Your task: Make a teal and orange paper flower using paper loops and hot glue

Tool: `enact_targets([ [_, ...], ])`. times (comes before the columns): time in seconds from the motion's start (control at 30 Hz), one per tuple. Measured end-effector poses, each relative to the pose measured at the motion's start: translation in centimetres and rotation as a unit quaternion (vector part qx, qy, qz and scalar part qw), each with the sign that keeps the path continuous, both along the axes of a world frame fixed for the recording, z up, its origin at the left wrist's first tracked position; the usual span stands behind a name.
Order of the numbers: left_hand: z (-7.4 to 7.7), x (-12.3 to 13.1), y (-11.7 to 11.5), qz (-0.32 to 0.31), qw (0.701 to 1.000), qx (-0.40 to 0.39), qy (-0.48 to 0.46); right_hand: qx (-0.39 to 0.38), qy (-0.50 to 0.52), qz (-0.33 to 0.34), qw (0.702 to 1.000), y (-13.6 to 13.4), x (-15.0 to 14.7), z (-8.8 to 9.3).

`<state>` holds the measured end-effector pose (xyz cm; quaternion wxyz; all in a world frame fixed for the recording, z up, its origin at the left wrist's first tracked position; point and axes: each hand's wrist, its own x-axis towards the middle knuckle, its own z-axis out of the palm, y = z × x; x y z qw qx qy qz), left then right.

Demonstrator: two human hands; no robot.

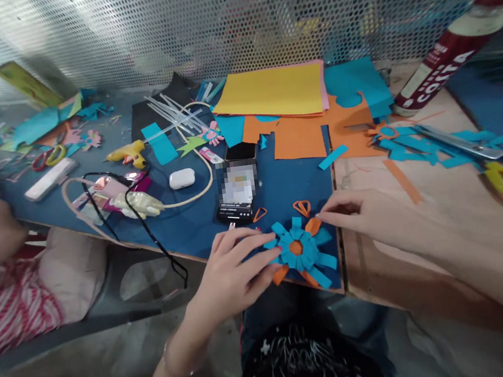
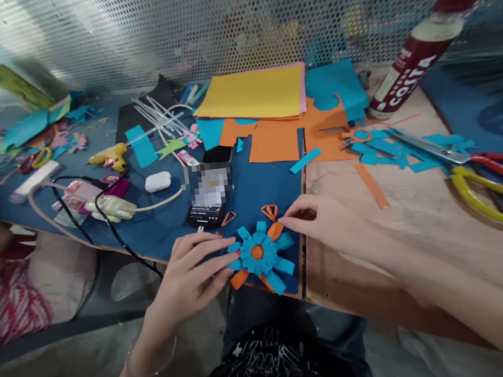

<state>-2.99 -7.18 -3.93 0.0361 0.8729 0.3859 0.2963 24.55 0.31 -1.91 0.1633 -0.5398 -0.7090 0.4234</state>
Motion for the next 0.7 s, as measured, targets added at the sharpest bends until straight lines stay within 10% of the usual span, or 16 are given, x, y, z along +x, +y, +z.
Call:
enact_targets([
  [0.7, -0.2, -0.6, -0.1, 0.014, 1.000, -0.014, 0.000, 0.091, -0.028, -0.026, 0.995, 0.4, 0.8, -0.8],
])
